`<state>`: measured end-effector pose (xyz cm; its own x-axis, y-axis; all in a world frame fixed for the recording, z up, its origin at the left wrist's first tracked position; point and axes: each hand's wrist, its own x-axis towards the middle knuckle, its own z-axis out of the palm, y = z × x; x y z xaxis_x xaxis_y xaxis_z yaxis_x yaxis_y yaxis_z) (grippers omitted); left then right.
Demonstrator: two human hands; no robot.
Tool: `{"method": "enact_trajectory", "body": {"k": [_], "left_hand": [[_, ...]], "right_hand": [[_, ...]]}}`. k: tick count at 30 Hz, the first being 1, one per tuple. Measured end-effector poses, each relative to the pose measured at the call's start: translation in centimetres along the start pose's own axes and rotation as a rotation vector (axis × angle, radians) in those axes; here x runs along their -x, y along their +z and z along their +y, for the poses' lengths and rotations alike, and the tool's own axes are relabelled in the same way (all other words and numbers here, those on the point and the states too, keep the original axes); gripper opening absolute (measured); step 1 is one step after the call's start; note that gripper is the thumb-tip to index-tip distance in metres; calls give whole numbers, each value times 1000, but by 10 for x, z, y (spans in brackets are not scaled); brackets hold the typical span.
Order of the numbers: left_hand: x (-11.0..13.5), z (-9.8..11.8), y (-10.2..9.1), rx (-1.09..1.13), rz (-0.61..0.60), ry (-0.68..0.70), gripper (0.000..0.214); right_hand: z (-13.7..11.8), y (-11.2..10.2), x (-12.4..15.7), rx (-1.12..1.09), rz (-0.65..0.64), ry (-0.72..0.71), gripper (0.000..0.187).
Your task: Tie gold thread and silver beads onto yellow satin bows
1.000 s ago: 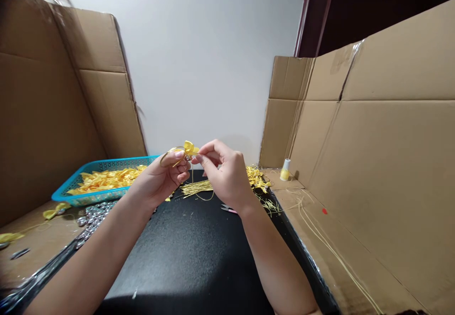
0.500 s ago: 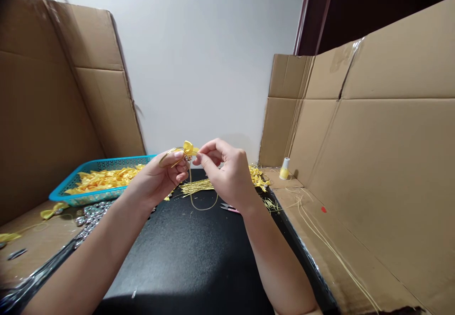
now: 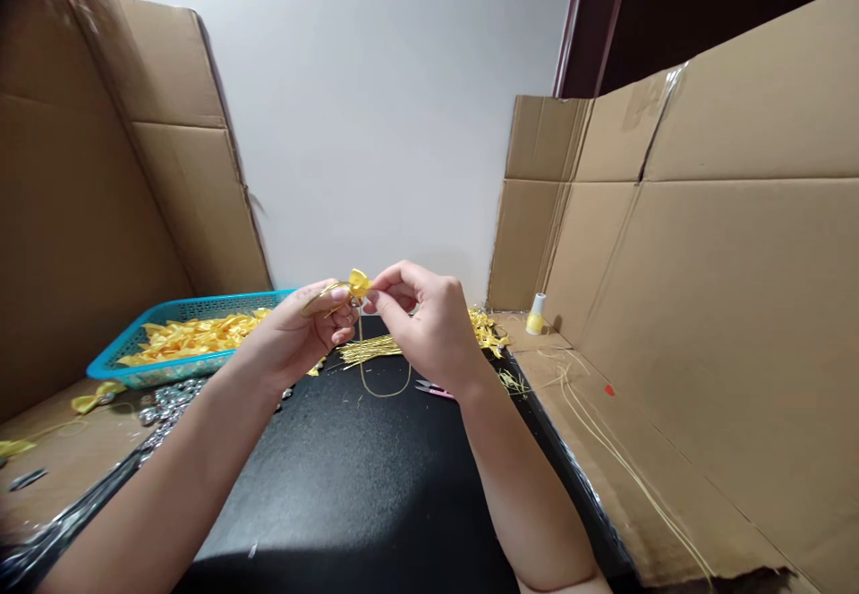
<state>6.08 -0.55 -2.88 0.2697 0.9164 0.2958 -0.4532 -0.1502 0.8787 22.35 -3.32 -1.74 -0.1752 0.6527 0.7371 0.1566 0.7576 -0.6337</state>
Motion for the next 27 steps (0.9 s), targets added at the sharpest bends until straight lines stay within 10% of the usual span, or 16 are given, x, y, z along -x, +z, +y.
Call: {"method": "enact_trajectory", "body": {"k": [27], "left_hand": [[3, 4, 2, 115, -68, -169, 26]], "right_hand": [[-1, -2, 1, -27, -43, -26, 4]]}}
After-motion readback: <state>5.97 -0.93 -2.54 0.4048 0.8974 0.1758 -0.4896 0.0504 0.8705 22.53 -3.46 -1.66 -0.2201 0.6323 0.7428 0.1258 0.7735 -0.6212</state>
